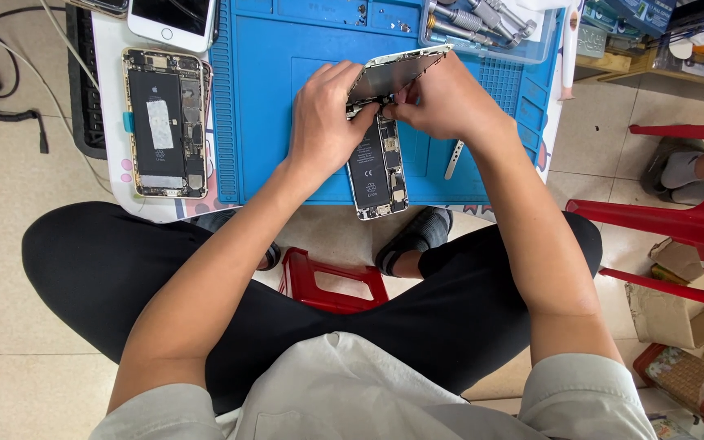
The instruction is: The person reassembles a white smartphone by connecting internal ribbon cables and aligning the screen to the chassis. They then close the device and wipe the screen with a white cloth.
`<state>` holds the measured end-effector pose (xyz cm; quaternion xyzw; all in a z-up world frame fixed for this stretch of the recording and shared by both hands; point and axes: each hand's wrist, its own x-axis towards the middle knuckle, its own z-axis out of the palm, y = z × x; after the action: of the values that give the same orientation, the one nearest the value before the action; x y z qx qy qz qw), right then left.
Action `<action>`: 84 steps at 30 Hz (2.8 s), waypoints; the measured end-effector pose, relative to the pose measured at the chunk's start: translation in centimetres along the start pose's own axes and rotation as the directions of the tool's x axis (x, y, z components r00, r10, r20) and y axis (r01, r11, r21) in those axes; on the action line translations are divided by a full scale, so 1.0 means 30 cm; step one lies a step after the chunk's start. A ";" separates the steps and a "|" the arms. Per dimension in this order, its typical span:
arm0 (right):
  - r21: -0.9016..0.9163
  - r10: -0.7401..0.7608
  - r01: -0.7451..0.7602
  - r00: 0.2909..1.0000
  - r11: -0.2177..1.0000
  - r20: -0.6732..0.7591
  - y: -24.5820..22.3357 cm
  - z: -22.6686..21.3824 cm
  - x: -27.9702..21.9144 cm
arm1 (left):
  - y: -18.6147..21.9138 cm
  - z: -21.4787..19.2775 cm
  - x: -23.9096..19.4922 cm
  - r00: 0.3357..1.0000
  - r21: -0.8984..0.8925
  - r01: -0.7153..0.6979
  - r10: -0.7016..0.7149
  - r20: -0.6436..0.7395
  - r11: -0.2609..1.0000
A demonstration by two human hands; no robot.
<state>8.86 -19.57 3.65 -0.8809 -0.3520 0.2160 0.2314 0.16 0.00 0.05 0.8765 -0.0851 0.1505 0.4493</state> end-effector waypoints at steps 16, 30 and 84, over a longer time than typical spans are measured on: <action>0.068 0.002 -0.001 1.000 0.998 -0.012 0.008 -0.013 -0.018 | 0.010 0.006 -0.007 1.000 0.001 -0.011 0.011 -0.029 1.000; 0.108 0.041 -0.040 0.999 0.993 -0.013 0.003 -0.014 -0.021 | 0.021 0.019 -0.008 0.997 -0.022 0.029 -0.030 -0.068 0.999; -0.120 0.109 -0.116 0.992 0.986 -0.066 -0.008 -0.032 -0.041 | 0.036 0.064 -0.021 0.999 -0.077 0.038 -0.039 -0.021 0.996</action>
<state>8.44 -20.55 4.82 -0.9180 -0.3075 0.1803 0.1741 -0.37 -2.17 -0.39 0.8583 -0.0690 0.1482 0.4864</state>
